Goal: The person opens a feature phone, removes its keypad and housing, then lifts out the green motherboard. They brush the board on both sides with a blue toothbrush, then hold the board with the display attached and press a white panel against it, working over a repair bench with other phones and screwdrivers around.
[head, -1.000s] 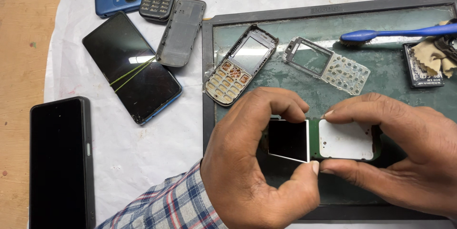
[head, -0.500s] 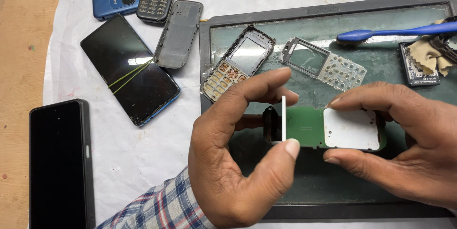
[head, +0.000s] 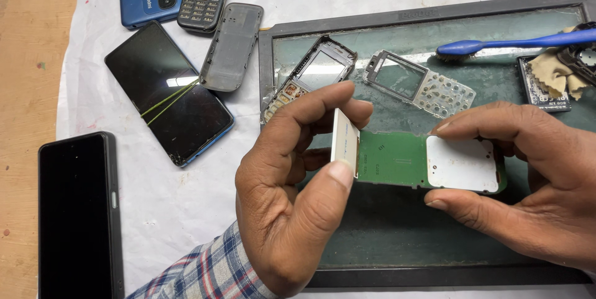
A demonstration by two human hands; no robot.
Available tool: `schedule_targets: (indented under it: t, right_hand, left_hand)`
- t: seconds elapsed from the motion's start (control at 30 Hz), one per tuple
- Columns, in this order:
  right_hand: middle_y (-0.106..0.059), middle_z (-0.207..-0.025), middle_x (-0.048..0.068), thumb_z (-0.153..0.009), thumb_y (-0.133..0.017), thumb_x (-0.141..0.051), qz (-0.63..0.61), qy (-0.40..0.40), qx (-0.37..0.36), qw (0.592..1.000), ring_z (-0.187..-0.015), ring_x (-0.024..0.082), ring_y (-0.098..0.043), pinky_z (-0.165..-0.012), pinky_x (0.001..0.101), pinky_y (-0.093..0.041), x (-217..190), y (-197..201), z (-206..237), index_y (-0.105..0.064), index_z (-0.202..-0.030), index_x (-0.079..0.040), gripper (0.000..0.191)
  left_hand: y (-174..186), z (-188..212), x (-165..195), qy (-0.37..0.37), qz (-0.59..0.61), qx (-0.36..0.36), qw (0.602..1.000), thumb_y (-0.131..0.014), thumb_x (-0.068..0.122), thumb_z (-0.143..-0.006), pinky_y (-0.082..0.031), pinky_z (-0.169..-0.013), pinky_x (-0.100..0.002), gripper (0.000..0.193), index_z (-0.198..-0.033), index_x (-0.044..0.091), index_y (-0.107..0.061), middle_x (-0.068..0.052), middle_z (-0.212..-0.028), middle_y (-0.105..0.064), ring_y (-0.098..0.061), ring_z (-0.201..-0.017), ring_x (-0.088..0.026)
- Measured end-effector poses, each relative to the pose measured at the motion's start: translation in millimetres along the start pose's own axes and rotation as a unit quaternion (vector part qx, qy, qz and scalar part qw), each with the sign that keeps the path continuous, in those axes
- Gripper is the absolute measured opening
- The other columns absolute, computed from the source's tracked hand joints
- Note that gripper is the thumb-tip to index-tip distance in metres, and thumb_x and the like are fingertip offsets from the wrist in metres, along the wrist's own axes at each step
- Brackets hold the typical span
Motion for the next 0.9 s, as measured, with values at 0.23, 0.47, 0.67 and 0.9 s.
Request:
schedule_targets:
  t: [0.23, 0.47, 0.67, 0.9]
  right_hand:
    - [-0.075, -0.110, 0.010, -0.076, -0.083, -0.031, 0.007, -0.011, -0.002, 1.000, -0.098, 0.020, -0.074, -0.082, 0.0344, -0.059, 1, 1, -1, -0.056, -0.128, -0.007, 0.064]
    - [-0.075, -0.110, 0.010, -0.076, -0.083, -0.031, -0.011, -0.008, 0.003, 1.000, -0.100, 0.020, -0.074, -0.083, 0.0341, -0.059, 0, 2, -1, -0.057, -0.128, -0.008, 0.062]
    - [-0.072, -0.112, 0.010, -0.073, -0.087, -0.028, 0.003, -0.001, 0.001, 1.000, -0.099, 0.019, -0.073, -0.080, 0.0329, -0.058, -1, 1, 0, -0.062, -0.124, -0.009, 0.059]
    - [-0.074, -0.114, 0.012, -0.074, -0.086, -0.027, -0.014, 0.037, 0.017, 0.999, -0.100, 0.020, -0.073, -0.079, 0.0307, -0.059, -9, 2, -2, -0.062, -0.121, -0.009, 0.056]
  left_hand:
    - [-2, -2, 0, -0.011, 0.012, -0.007, 1.000, -0.052, 0.018, -0.094, -0.055, -0.108, -0.038, 0.063, -0.151, -0.005, -0.035, -0.021, -0.140, -0.055, -0.058, -0.132, -0.024]
    - [-2, -3, -1, 0.003, -0.018, 0.002, 1.000, -0.059, 0.016, -0.089, -0.055, -0.105, -0.039, 0.068, -0.150, -0.003, -0.037, -0.020, -0.138, -0.058, -0.060, -0.132, -0.026]
    - [-2, -5, -1, 0.007, -0.108, -0.008, 0.994, -0.066, 0.014, -0.080, -0.058, -0.102, -0.037, 0.070, -0.146, 0.001, -0.046, -0.016, -0.134, -0.064, -0.065, -0.127, -0.023]
    - [-22, 0, 25, -0.192, -0.315, -0.055, 0.928, -0.075, 0.009, -0.071, -0.053, -0.107, -0.043, 0.065, -0.133, -0.001, -0.058, -0.019, -0.127, -0.064, -0.065, -0.120, -0.035]
Point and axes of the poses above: each hand's wrist, its own z-axis away from the middle knuckle, its own y-axis out of the back of the hand, x = y × z, the point moved 8 cm from there along -z, towards the middle knuckle
